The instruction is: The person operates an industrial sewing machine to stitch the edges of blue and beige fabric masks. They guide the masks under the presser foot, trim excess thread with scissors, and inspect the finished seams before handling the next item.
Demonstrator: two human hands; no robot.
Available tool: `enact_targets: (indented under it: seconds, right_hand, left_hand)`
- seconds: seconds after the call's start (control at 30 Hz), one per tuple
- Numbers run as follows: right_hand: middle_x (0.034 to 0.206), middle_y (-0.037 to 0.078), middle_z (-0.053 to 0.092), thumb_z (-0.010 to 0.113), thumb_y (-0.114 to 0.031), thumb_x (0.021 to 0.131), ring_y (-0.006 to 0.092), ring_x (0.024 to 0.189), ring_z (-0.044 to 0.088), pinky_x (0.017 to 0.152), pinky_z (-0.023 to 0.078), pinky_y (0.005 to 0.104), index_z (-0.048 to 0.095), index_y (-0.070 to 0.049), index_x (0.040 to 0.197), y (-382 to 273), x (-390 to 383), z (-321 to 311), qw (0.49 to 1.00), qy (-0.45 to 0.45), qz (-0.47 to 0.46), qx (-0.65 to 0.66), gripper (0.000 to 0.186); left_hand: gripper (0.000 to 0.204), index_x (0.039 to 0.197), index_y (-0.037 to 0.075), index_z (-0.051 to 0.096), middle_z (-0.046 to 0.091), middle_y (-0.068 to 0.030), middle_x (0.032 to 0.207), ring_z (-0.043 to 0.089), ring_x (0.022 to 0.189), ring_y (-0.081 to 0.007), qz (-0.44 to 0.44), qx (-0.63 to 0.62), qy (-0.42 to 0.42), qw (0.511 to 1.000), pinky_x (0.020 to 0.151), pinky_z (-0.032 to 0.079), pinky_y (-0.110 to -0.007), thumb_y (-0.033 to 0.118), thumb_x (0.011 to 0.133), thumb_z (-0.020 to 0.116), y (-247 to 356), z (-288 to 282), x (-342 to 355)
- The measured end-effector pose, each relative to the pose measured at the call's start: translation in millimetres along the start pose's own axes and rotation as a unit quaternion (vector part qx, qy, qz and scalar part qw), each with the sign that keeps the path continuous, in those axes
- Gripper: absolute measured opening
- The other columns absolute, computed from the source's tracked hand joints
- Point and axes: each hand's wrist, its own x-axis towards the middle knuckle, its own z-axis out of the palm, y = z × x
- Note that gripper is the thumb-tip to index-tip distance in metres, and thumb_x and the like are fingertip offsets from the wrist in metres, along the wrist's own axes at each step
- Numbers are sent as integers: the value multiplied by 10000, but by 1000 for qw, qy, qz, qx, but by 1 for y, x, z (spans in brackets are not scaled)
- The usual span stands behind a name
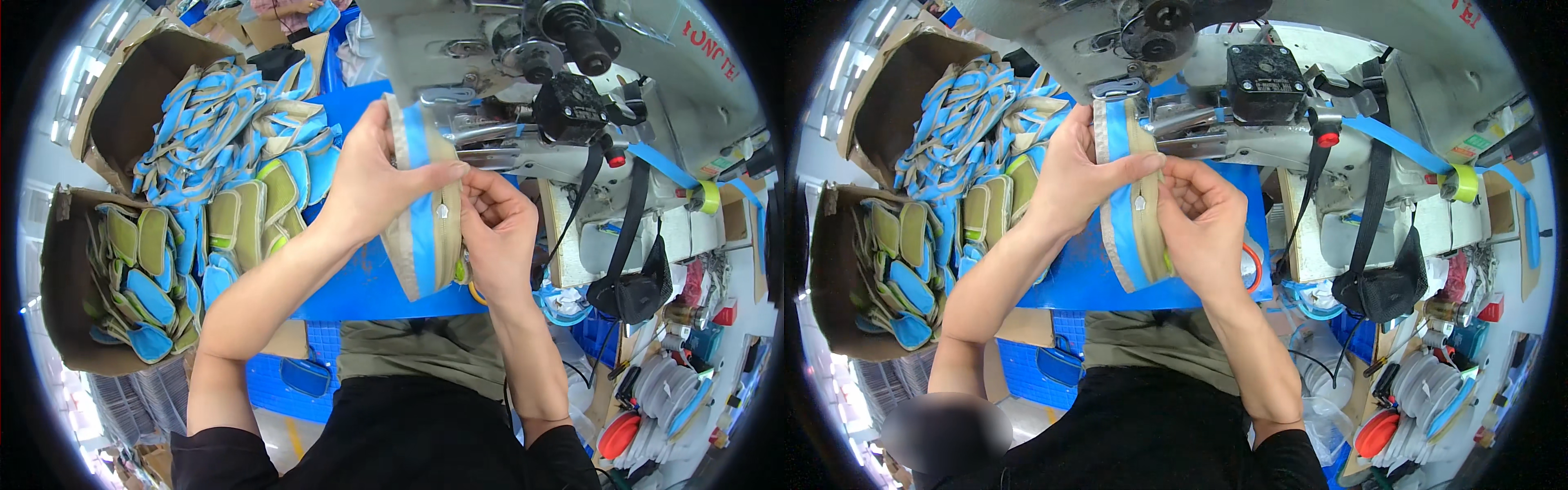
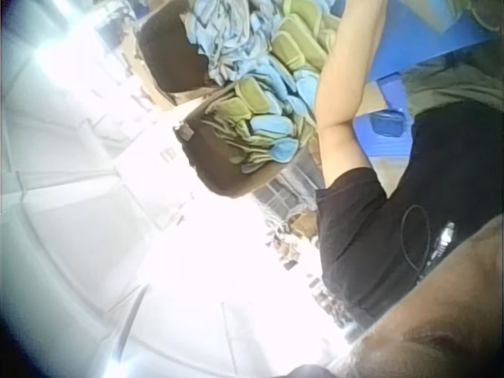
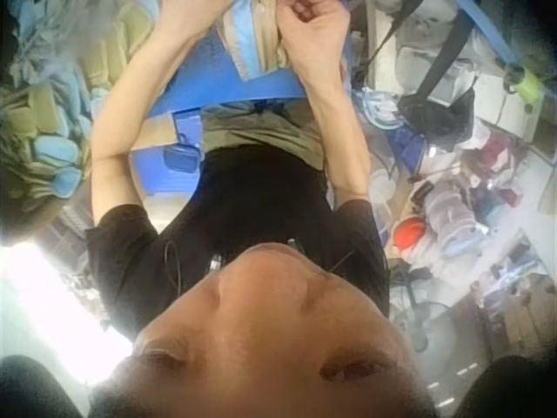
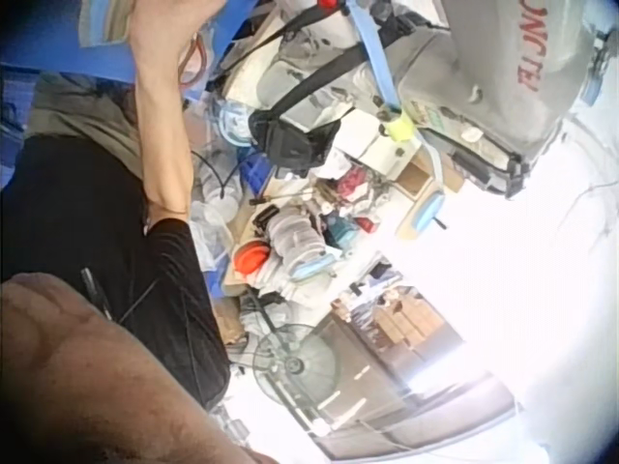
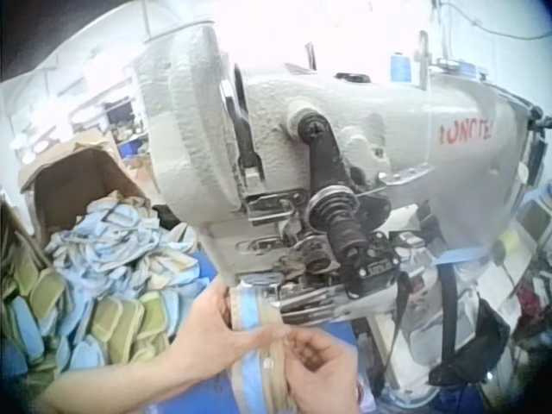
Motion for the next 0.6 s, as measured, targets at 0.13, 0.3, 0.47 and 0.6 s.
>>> enact_targets:
  seconds: [0.13, 0.3, 0.47, 0.6]
  right_hand:
    - [950, 51, 734, 623, 32, 951, 55, 808, 671, 727, 527, 197, 684, 59, 1127, -1, -3, -3, 1000, -12, 10, -2, 188]
    - [939, 62, 735, 614, 20, 958, 57, 801, 669, 717, 527, 199, 686, 60, 1124, -6, -6, -4, 999, -25, 20, 5, 184]
    - [919, 63, 731, 640, -1, 951, 60, 770, 661, 701, 524, 201, 673, 67, 1153, -18, -5, -9, 999, -31, 33, 15, 216]
    - [891, 32, 710, 679, -10, 928, 30, 717, 614, 630, 477, 181, 660, 70, 1189, -24, -16, -10, 995, -68, 68, 29, 273]
  left_hand:
    - [603, 1209, -31, 510, 692, -102, 1062, 679, 935, -141, -2, 26, 19, 999, 826, 570, -307, 39, 741, 882, -4, -3, 9]
    - [591, 1177, -23, 539, 695, -93, 1041, 674, 911, -138, -7, 26, 27, 999, 809, 565, -304, 93, 728, 905, -5, -3, 14]
    - [437, 1195, -1, 594, 717, -65, 1040, 680, 897, -115, -65, -55, -16, 996, 801, 567, -289, 82, 836, 829, 7, 6, -24]
    - [312, 1181, 14, 634, 730, -56, 1027, 693, 862, -97, -111, -90, -26, 989, 801, 577, -281, 126, 921, 764, 5, -13, -44]
